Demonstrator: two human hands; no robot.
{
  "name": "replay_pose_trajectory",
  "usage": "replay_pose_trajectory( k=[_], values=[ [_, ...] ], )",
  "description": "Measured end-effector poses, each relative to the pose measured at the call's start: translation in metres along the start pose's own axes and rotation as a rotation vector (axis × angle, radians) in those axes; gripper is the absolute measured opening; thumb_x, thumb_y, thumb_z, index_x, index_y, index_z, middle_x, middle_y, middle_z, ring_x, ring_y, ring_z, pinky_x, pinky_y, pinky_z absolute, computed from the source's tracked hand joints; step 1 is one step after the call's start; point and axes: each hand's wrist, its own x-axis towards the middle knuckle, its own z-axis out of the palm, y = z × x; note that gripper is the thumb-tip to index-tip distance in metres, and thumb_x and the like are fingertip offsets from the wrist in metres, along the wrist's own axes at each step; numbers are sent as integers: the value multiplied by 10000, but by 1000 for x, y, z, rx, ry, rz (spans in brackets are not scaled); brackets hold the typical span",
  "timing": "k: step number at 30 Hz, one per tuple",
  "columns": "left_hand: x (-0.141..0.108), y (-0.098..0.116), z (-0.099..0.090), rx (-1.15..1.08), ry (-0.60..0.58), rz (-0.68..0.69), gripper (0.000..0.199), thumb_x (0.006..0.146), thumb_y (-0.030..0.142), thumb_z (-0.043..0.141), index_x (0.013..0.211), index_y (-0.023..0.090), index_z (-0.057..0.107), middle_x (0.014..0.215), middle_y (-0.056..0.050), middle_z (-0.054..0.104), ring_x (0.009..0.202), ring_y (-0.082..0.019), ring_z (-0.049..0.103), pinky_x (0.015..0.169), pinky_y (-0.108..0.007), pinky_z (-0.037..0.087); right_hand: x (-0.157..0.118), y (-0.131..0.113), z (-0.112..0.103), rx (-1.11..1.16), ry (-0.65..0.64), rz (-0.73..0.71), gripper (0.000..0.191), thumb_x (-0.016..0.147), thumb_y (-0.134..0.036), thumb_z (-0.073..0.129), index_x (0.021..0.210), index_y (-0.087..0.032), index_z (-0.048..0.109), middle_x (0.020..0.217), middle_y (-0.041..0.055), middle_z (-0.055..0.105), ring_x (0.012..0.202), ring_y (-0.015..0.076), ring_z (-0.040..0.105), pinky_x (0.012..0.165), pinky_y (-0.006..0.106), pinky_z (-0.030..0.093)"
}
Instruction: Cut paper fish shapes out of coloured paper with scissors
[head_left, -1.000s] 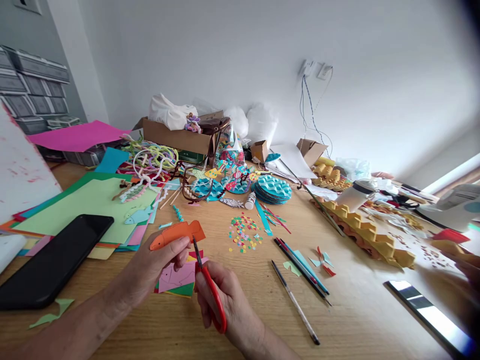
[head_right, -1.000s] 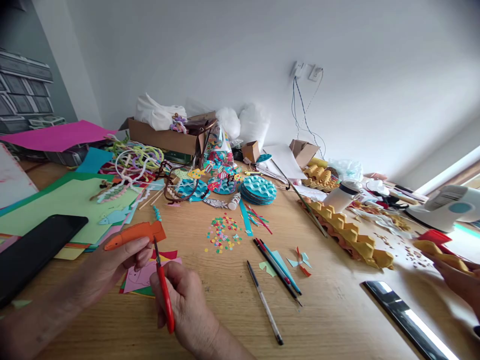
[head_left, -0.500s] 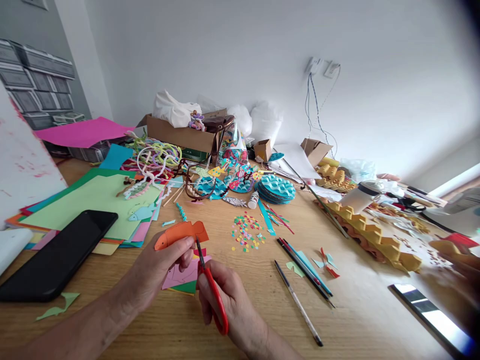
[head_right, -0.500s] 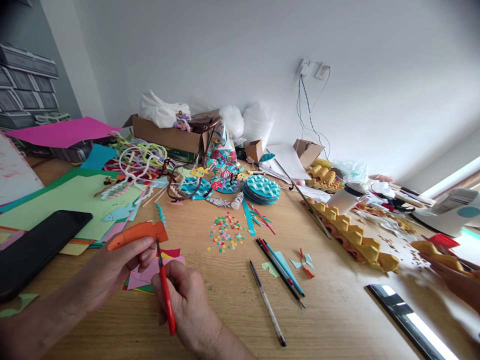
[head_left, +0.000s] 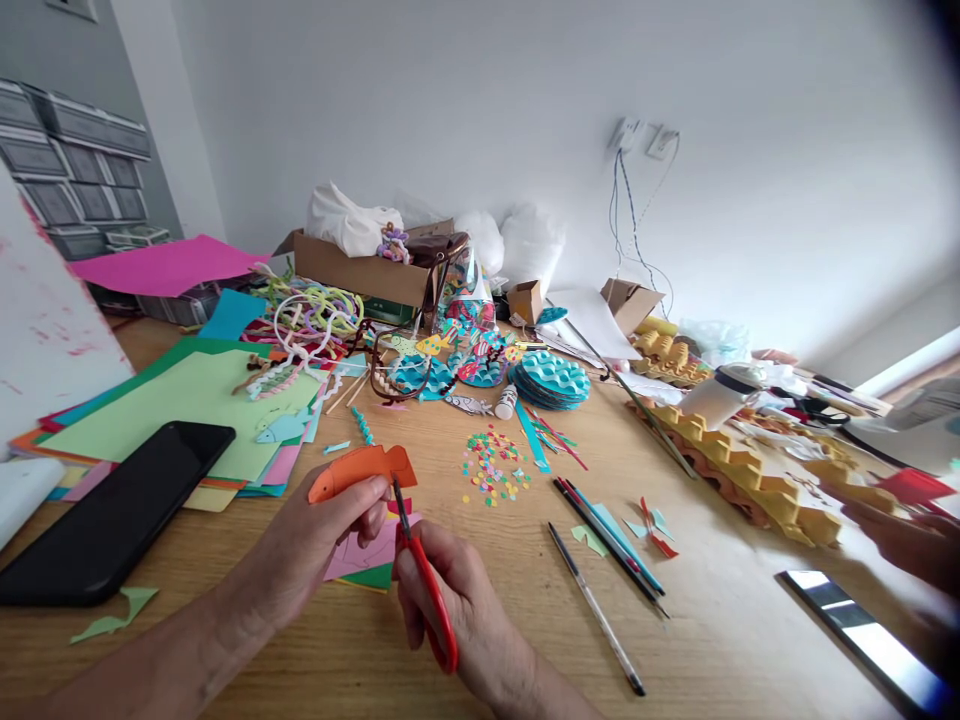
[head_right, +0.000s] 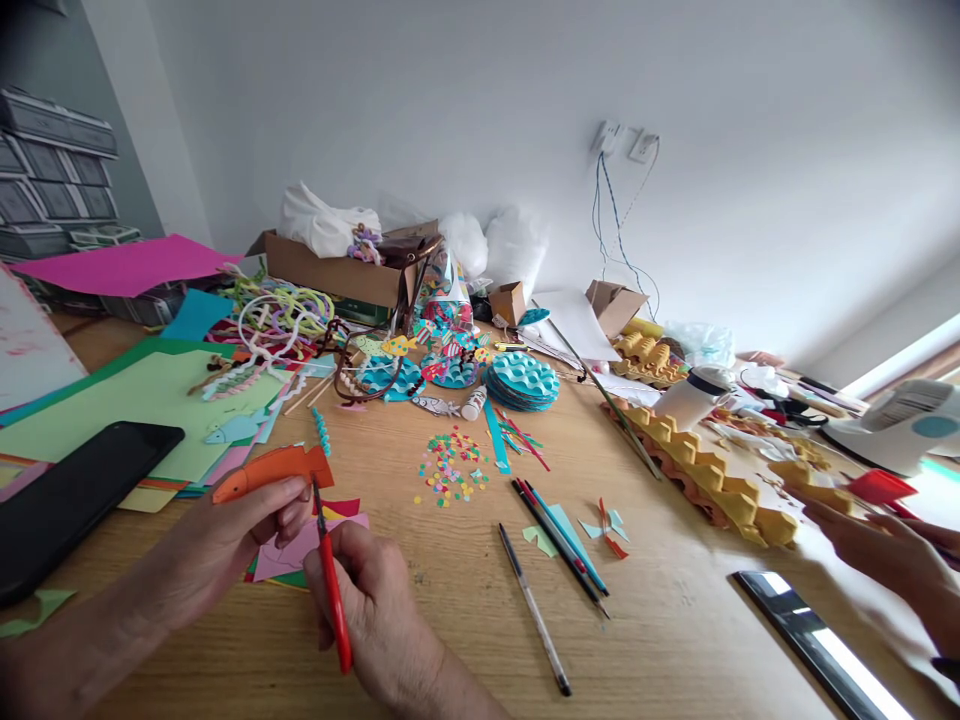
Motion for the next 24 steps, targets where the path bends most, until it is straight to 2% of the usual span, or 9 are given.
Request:
replay_pose_trajectory(
  k=[12,24],
  values=[
    [0,-2,-2,-47,-33,-5,276,766,340,569,547,203,474,491,53,441,513,-117,382,507,-247,355,0,2,-1,-32,0,-1,460,840,-596,464,655,-176,435,449,-58,414,356,47,355,340,142,282],
    [0,3,-1,-35,-29,-43,274,730,351,571,527,202,464,484,54,440,505,-116,379,499,-251,345,0,5,-2,-38,10,-29,370,856,-480,500,654,-176,443,452,-67,405,344,46,360,317,131,281]
  ],
)
